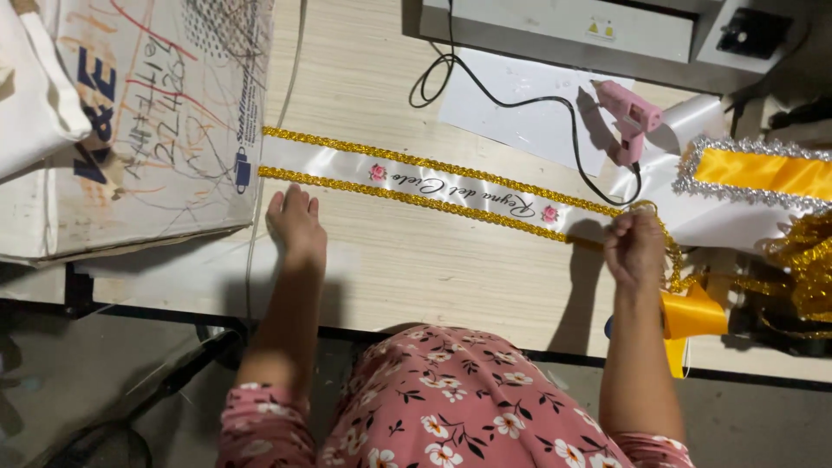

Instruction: The person decorates a white sash with gold glitter trim. They use a hot glue gun to apply adhesive along the edges of the sash, then press the trim into place. They trim the excess trim with scissors and continue gluing and pressing the trim along the length of the sash.

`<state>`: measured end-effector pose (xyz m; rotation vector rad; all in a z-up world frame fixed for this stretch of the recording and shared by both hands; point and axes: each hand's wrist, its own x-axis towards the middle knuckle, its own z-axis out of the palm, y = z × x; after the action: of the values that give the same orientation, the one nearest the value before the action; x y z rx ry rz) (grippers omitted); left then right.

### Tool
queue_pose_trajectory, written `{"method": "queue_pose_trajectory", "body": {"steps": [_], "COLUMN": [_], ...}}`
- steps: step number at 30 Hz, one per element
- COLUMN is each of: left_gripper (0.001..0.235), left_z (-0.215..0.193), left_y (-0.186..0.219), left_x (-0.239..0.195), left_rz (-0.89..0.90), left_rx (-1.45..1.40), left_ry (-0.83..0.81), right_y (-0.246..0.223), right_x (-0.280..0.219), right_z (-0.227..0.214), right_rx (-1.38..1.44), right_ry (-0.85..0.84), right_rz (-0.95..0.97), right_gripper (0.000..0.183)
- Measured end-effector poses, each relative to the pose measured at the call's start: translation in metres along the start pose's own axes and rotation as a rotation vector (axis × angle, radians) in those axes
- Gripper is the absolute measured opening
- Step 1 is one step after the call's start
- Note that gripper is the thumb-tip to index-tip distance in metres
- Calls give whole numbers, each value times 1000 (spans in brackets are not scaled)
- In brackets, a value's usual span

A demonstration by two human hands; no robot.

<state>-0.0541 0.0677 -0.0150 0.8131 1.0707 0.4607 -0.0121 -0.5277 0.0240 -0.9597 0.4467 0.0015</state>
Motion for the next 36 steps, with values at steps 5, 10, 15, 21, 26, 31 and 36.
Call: {"method": "queue_pose_trajectory", "body": {"steps": [5,10,15,21,26,31,36], "left_gripper": [17,28,20,28,32,26,21], "left_z": [11,35,82,113,114,116,136], "left_y": [-19,-1,79,184,256,297,305], "left_x": [68,61,-33,-118,-166,-194,-195], "left_rz": [-117,-23,386,567,777,923,968], "left_rx": [-102,166,200,104,212,305,261], "left_ry": [-37,-22,-293,-497,-757,-883,-984], "right_y": [19,31,44,41,38,4,-107], "right_x": [-15,-30,-33,-26,-6,16,-23], "right_z": [-2,-8,-10,3,24,106,282], "right_rx": [32,-239,-419,-328,-316,-593,-476], "right_ry": [-64,70,55,-27,-84,-181,-674], "right_rz": [65,43,-74,-90,-72,-321,-531], "right_gripper": [35,27,13,12,19,26,29]}}
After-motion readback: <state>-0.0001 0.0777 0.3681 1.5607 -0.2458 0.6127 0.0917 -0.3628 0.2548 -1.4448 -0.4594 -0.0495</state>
